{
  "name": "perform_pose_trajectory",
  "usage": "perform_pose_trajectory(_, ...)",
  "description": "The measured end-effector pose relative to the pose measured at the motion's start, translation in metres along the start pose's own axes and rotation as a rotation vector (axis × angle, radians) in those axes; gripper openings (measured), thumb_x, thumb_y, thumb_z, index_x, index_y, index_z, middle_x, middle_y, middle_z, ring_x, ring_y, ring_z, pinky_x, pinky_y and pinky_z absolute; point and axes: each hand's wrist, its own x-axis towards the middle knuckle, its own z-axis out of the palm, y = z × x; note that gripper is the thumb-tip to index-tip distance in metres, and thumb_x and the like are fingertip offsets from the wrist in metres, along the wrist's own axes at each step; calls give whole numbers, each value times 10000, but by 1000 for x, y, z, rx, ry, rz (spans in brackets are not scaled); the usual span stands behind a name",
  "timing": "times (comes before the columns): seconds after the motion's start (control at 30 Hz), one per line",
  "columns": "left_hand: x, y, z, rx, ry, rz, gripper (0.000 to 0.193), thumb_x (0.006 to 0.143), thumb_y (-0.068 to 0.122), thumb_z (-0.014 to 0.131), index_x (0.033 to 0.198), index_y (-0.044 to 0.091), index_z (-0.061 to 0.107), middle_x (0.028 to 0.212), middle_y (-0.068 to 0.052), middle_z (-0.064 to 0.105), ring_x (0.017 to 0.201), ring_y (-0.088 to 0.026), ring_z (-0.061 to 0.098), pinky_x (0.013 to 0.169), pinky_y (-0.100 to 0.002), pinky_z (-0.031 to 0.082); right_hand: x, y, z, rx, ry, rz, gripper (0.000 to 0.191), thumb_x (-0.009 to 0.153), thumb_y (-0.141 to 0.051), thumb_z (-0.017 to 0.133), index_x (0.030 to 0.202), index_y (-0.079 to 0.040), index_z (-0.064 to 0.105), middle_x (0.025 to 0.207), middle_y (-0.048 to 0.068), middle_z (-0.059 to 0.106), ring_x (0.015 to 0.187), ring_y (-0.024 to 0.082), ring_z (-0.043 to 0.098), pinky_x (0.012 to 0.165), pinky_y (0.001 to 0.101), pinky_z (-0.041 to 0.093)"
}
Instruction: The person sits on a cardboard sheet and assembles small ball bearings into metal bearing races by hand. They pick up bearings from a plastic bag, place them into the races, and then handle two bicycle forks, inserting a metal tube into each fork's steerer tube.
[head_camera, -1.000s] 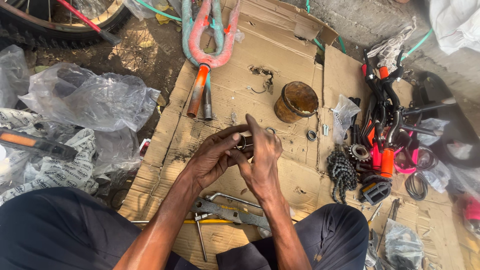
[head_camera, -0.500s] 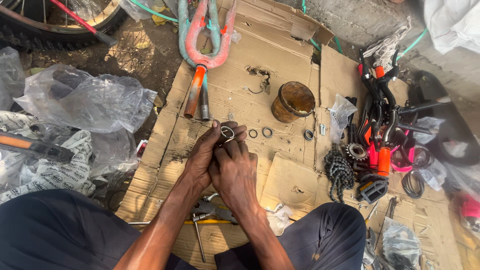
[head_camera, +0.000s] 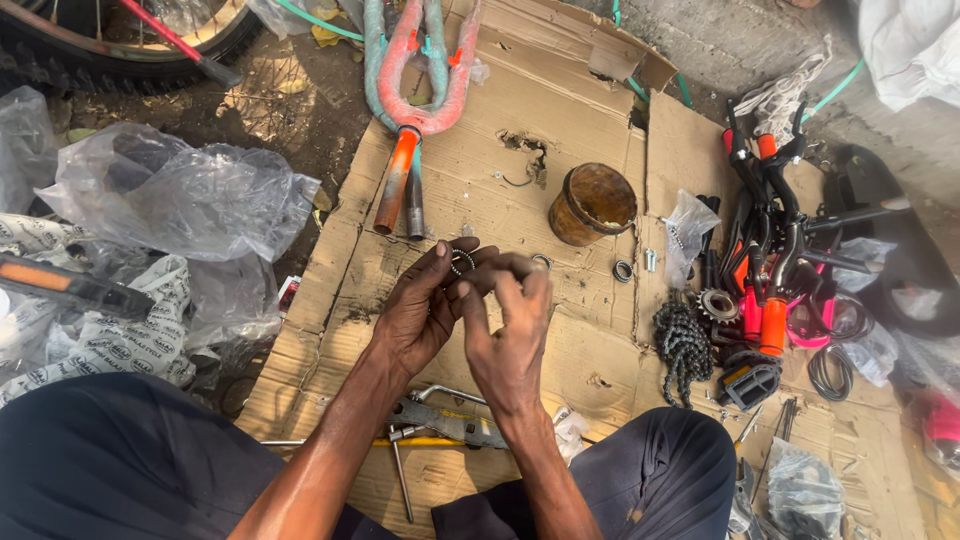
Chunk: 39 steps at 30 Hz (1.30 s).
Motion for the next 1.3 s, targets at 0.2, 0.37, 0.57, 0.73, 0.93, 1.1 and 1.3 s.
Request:
perform_pose_trajectory(0.2, 2, -3, -3, -9, -15, -16, 435, 999, 294, 631, 1273, -42, 596, 1222, -217, 711, 1026, -234, 740, 892, -315, 640, 9, 9, -4, -10, -29, 33, 129, 896, -121, 753, 1022, -89, 750, 1304, 156, 568, 1258, 343, 525, 1020, 480, 454)
perform_pose_trajectory(0.37, 2, -3, -3, -7, -39, -23, 406, 1011, 280, 622, 1271, -32, 612, 1225, -211, 713, 1054, -224, 731, 898, -318, 634, 8, 11, -4, 63, -74, 129, 151, 877, -161, 757, 1019, -129, 798, 1354, 163, 555, 1301, 350, 517, 1003, 474, 475)
perform_pose_trajectory(0.57, 0, -2, 1, 6, -17, -38, 407, 998, 296, 614, 1250, -24, 602, 1240, -232, 703, 1087, -235, 731, 922, -327, 642, 6, 14, -4, 184, -12, 180, 175, 866, -152, 761, 1027, -113, 818, 1351, 163, 547, 1270, 317, 573, 1018, 453, 510)
perform_pose_trajectory(0.73, -1, -1, 3, -23, 8, -40, 453, 1007, 316, 613, 1268, -53, 589, 1226, -238, 689, 1106, -258, 721, 964, -343, 627, 8, 20, -8, 449, -6, 320, 158, 904, -180, 721, 1013, -79, 774, 1334, 132, 497, 1243, 258, 598, 931, 375, 601)
perform_pose_trajectory(0.93, 1, -2, -3, 12, 5, -38, 474, 1013, 339, 594, 1281, -52, 587, 1220, -225, 708, 1104, -245, 716, 940, -327, 626, 4, 20, -8, 216, -19, 133, 110, 906, -190, 773, 972, -102, 779, 1305, 124, 553, 1272, 282, 565, 1032, 446, 506)
perform_pose_trajectory(1.1, 2, -4, -7, -33, -8, -28, 463, 1039, 348, 585, 1275, -49, 620, 1162, -211, 714, 1055, -248, 724, 871, -303, 632, -2, 13, -11, -74, -78, -230, 95, 855, -159, 812, 945, -144, 787, 1283, 84, 620, 1236, 271, 515, 1083, 477, 389)
perform_pose_trajectory(1.3, 2, -4, -5, -49, 21, -31, 449, 1030, 322, 602, 1256, -65, 620, 1169, -221, 716, 1049, -232, 740, 875, -276, 630, 3, 6, -11, -28, -41, -77, 100, 886, -154, 791, 978, -117, 772, 1292, 96, 595, 1241, 288, 511, 1042, 464, 406)
